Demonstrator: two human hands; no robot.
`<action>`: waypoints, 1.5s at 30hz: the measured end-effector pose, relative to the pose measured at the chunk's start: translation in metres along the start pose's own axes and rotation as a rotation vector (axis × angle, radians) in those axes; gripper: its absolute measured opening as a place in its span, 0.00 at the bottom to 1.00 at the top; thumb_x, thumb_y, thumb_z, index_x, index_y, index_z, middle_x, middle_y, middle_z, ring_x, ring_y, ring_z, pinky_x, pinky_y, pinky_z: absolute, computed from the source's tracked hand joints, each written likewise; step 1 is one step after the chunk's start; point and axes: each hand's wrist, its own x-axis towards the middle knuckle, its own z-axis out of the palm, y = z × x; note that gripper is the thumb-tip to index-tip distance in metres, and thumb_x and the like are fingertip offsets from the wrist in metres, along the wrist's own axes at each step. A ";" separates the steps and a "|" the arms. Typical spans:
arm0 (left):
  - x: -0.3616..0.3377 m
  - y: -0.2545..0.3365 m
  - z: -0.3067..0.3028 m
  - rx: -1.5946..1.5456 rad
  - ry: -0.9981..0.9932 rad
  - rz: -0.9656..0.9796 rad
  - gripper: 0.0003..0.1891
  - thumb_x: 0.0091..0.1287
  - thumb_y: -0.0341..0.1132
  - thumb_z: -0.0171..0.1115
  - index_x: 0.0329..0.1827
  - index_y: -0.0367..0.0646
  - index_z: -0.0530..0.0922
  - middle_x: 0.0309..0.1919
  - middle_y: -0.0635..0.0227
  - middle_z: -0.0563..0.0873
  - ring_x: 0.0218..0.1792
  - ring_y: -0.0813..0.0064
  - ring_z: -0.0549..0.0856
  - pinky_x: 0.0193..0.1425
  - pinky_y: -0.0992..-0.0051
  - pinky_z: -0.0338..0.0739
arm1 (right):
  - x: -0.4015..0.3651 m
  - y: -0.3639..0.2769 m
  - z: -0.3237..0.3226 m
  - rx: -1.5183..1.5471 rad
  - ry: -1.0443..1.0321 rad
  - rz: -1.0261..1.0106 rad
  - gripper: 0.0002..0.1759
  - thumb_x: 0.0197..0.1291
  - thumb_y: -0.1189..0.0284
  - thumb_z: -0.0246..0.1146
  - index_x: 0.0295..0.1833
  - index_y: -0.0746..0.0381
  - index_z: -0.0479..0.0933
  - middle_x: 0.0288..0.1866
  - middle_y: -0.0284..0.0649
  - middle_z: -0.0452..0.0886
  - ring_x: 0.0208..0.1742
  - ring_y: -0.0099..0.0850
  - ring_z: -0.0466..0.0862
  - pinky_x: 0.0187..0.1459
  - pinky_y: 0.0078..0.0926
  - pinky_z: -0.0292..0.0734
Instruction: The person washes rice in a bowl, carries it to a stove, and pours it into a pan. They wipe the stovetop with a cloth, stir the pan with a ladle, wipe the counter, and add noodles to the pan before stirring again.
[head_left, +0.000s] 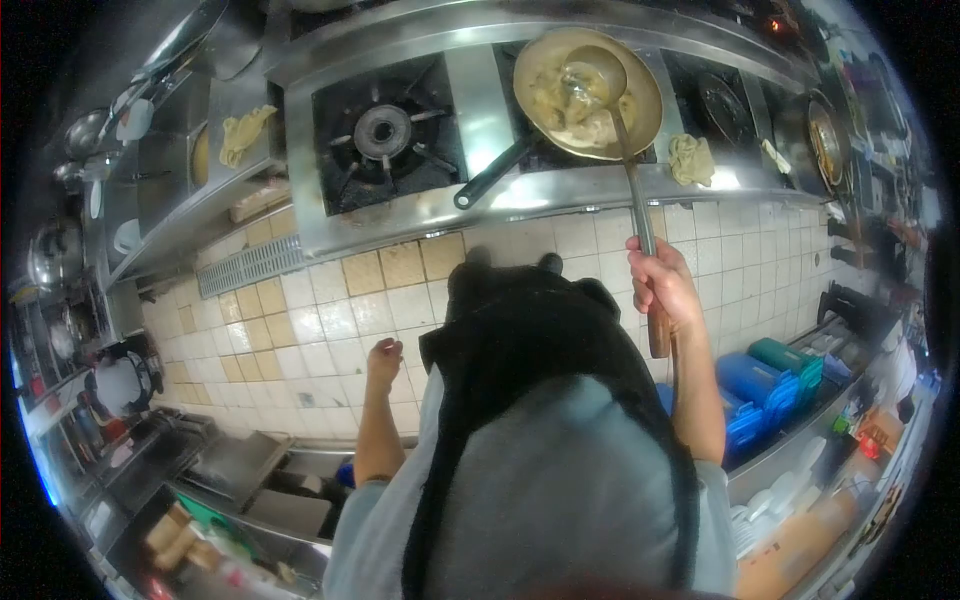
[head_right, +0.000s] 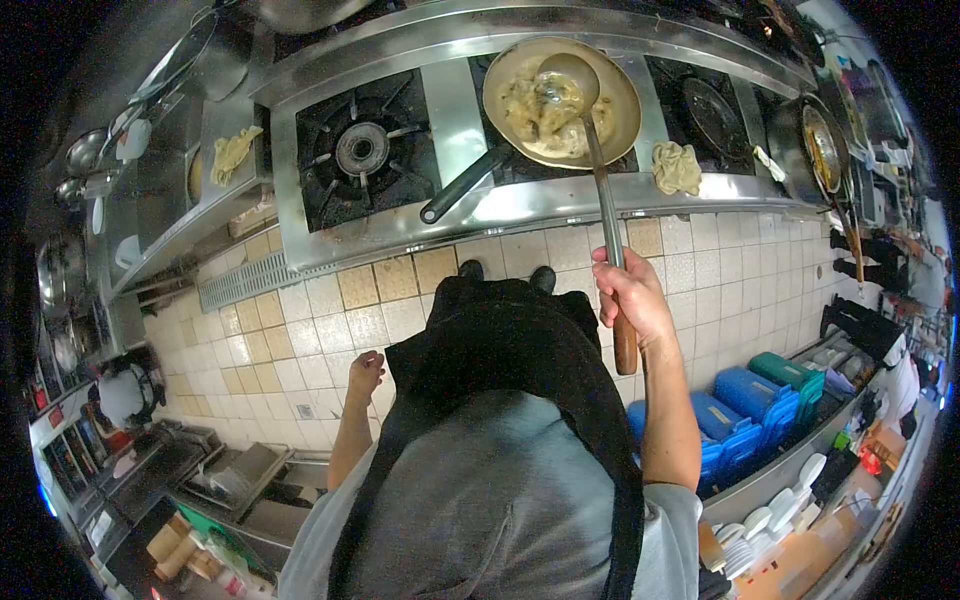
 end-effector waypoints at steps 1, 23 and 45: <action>0.000 0.001 0.000 0.005 0.001 0.003 0.22 0.67 0.40 0.67 0.56 0.32 0.79 0.35 0.60 0.88 0.30 0.76 0.85 0.34 0.75 0.79 | -0.001 -0.001 -0.002 -0.061 0.021 -0.013 0.15 0.63 0.75 0.60 0.54 0.67 0.70 0.22 0.29 0.67 0.12 0.19 0.67 0.13 0.20 0.66; -0.030 0.020 -0.003 -0.049 0.018 -0.078 0.23 0.67 0.40 0.67 0.58 0.33 0.78 0.34 0.64 0.86 0.30 0.78 0.83 0.31 0.78 0.76 | 0.036 0.026 -0.024 -0.237 0.037 0.008 0.13 0.64 0.73 0.58 0.53 0.64 0.70 0.22 0.28 0.66 0.14 0.18 0.67 0.15 0.20 0.65; -0.020 -0.004 0.005 -0.040 0.018 -0.024 0.20 0.67 0.40 0.67 0.55 0.37 0.79 0.31 0.65 0.87 0.27 0.79 0.83 0.28 0.77 0.76 | 0.007 0.016 -0.026 -0.227 0.038 0.028 0.13 0.63 0.72 0.60 0.51 0.65 0.70 0.22 0.29 0.68 0.12 0.18 0.67 0.13 0.21 0.68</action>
